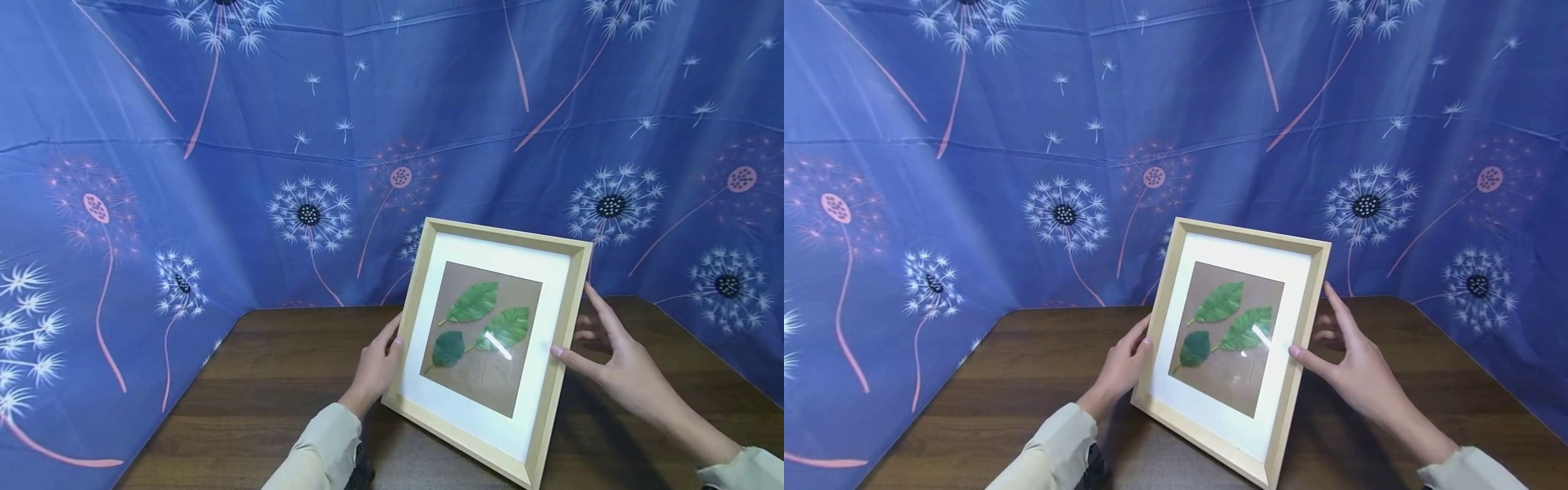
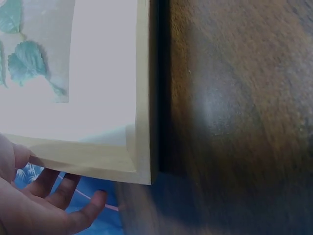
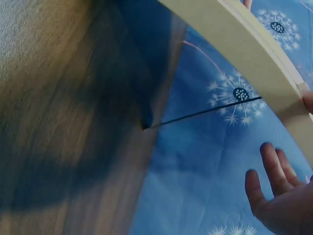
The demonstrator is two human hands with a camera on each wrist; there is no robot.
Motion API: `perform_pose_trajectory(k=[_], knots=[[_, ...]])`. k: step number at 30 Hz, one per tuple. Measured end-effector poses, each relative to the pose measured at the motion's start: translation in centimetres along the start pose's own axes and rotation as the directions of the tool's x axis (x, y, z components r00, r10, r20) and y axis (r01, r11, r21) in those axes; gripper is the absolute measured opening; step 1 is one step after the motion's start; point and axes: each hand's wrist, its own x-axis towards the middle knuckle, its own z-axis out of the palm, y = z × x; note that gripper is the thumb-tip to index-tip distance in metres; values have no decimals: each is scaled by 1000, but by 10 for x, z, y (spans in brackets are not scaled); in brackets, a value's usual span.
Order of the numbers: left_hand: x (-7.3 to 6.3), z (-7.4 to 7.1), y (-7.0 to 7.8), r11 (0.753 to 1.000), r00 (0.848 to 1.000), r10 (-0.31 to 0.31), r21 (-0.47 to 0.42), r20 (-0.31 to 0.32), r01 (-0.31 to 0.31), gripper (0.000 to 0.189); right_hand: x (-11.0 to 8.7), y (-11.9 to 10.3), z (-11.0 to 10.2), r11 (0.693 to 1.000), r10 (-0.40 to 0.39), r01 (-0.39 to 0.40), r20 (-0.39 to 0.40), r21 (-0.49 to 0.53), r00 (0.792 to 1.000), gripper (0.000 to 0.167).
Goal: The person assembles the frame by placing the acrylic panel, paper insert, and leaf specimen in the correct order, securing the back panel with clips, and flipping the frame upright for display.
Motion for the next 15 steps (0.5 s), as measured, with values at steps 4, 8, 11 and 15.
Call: perform_pose_trajectory(k=[4,8,11,15], knots=[[-1,-1,-1,1000,1000,0,5,-7,0,48,2,3,0,999,-37,37,5,25,999,109],[-3,-3,-2,1000,1000,18,12,-4,-18,48,9,7,0,995,-80,79,11,63,997,105],[-6,-4,-3,999,999,38,15,1,-38,48,13,9,-1,996,-77,75,25,47,997,100],[-10,-4,-4,996,996,85,39,-1,-85,49,19,12,-3,998,-60,60,55,11,997,94]])
